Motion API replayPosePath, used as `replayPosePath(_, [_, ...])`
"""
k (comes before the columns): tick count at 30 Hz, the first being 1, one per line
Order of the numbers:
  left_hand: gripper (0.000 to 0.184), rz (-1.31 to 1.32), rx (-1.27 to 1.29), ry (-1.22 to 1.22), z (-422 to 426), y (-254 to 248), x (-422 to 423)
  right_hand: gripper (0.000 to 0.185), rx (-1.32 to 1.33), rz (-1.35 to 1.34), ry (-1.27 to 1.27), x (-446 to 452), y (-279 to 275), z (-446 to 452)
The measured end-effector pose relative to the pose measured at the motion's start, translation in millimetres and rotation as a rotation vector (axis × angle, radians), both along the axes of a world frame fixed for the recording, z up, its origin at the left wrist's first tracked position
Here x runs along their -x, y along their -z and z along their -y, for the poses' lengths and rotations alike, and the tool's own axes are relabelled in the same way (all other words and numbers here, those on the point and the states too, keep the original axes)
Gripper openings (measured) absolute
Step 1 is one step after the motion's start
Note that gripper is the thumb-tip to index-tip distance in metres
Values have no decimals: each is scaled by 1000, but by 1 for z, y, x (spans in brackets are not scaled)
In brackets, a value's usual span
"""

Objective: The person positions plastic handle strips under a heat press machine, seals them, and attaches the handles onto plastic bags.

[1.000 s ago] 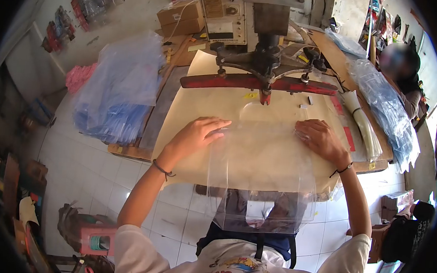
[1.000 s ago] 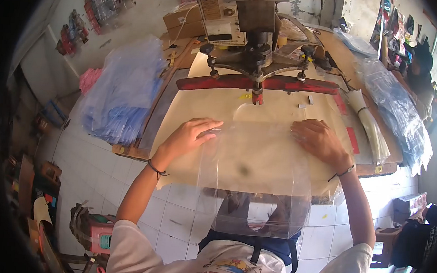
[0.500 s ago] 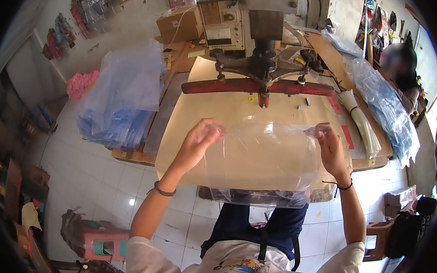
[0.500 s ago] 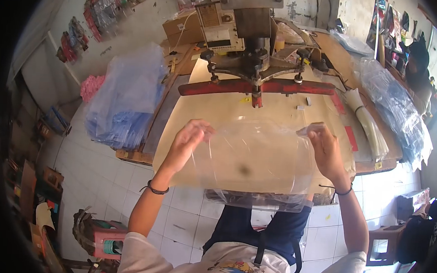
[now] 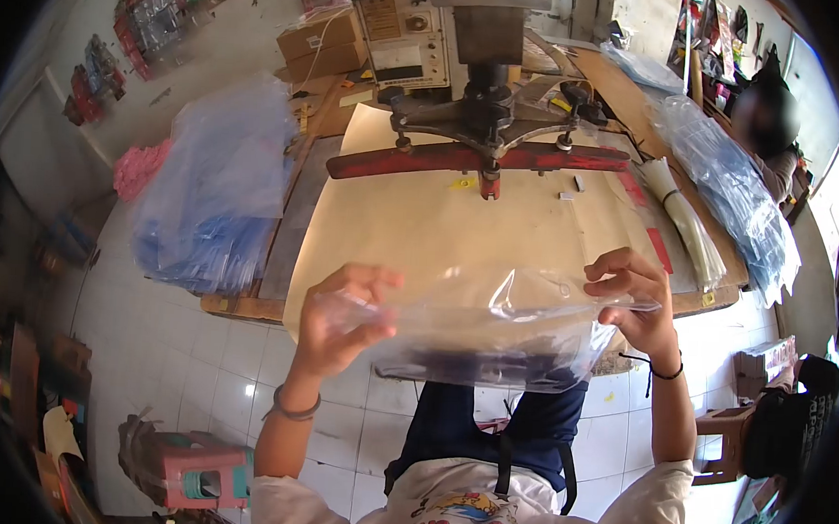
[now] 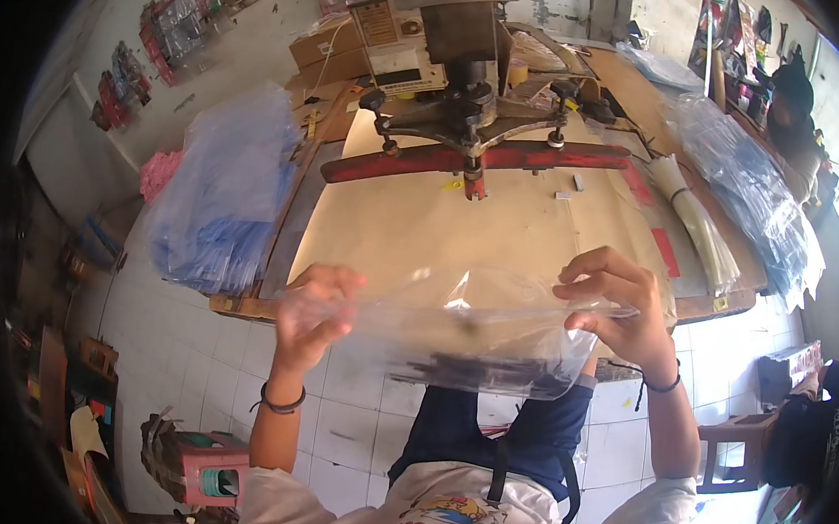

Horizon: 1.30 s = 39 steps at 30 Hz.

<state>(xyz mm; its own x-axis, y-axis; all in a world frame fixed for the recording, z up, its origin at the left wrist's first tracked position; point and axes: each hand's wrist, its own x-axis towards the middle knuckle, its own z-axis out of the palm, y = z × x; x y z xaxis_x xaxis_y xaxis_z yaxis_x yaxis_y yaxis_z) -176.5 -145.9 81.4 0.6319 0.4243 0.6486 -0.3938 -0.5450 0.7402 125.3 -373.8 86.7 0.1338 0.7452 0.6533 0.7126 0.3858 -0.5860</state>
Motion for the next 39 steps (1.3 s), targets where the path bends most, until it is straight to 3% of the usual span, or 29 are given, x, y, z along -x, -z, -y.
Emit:
replayPosePath(3, [23, 185, 38, -19, 17, -6, 14, 42, -118, 79, 34, 11, -16, 12])
replayPosePath(5, [25, 144, 59, -35, 21, -18, 24, 40, -171, 101, 49, 17, -21, 20])
replayPosePath(10, [23, -38, 329, -51, 15, -15, 25, 24, 113, -37, 88, 11, -35, 18])
replayPosePath(13, [23, -82, 523, 13, 7, -12, 5, 24, 132, -468, 25, 19, -16, -2])
replayPosePath(15, [24, -105, 645, -11, -3, 3, -10, 30, 185, -498, 45, 11, -6, -15])
replayPosePath(17, [27, -177, 534, -103, -19, 21, -20, 34, 257, -639, 83, 6, 4, -26])
replayPosePath(21, [30, -327, 423, -288, -31, 36, -36, 47, 457, -502, 244, -5, 27, -44])
replayPosePath(24, [32, -350, 370, -353, -35, 49, -47, 51, 494, -604, 355, -10, 46, -58])
replayPosePath(29, [32, -267, 289, -511, -30, 64, -61, 52, 352, -726, 453, -5, 66, -70])
replayPosePath(37, [32, -254, 462, -447, -37, 71, -58, 46, 230, -641, 481, -1, 69, -73])
replayPosePath(39, [30, -281, 494, -342, -35, 64, -56, 41, 337, -747, 368, -5, 61, -61])
